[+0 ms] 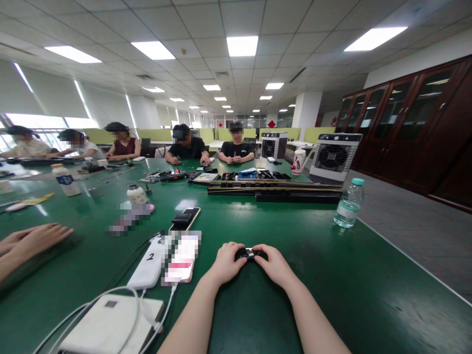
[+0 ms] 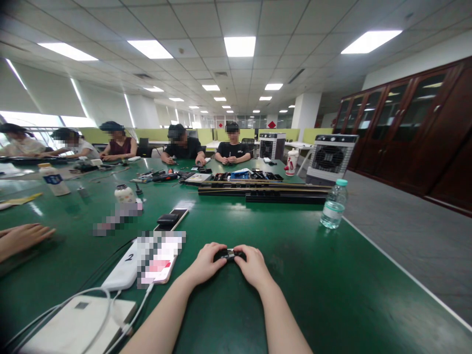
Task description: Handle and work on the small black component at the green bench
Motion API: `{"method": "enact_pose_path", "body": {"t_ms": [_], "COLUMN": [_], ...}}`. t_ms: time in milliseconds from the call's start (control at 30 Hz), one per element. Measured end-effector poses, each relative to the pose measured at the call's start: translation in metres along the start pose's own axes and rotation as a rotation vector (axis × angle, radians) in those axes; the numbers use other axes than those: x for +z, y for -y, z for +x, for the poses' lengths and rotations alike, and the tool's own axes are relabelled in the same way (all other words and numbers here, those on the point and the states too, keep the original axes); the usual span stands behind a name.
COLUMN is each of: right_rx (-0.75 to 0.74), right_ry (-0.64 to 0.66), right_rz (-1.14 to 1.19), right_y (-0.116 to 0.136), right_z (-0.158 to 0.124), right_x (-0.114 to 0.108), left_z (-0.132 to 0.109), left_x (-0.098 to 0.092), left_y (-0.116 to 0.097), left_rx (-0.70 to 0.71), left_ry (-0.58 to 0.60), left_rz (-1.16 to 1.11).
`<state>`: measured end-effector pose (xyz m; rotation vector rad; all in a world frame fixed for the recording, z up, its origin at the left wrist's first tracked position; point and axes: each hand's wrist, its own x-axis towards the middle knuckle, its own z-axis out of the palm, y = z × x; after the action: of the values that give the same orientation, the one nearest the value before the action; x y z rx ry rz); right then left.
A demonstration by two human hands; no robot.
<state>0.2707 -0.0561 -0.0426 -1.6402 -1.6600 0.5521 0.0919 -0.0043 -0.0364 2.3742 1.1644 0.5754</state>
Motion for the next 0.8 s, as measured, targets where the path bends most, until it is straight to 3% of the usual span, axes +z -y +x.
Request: {"method": "enact_pose_path", "body": {"t_ms": [800], "right_rx": [0.021], "right_ry": [-0.022], "right_rz": [0.014], "right_y": [0.0032], "right_z": [0.0009], "right_x": [0.0004], "left_z": [-0.0007], "left_x": [-0.0017], "left_y": [-0.0022], "left_rx": [-0.004], "left_ry": [0.004], "left_rz": [0.005]}}
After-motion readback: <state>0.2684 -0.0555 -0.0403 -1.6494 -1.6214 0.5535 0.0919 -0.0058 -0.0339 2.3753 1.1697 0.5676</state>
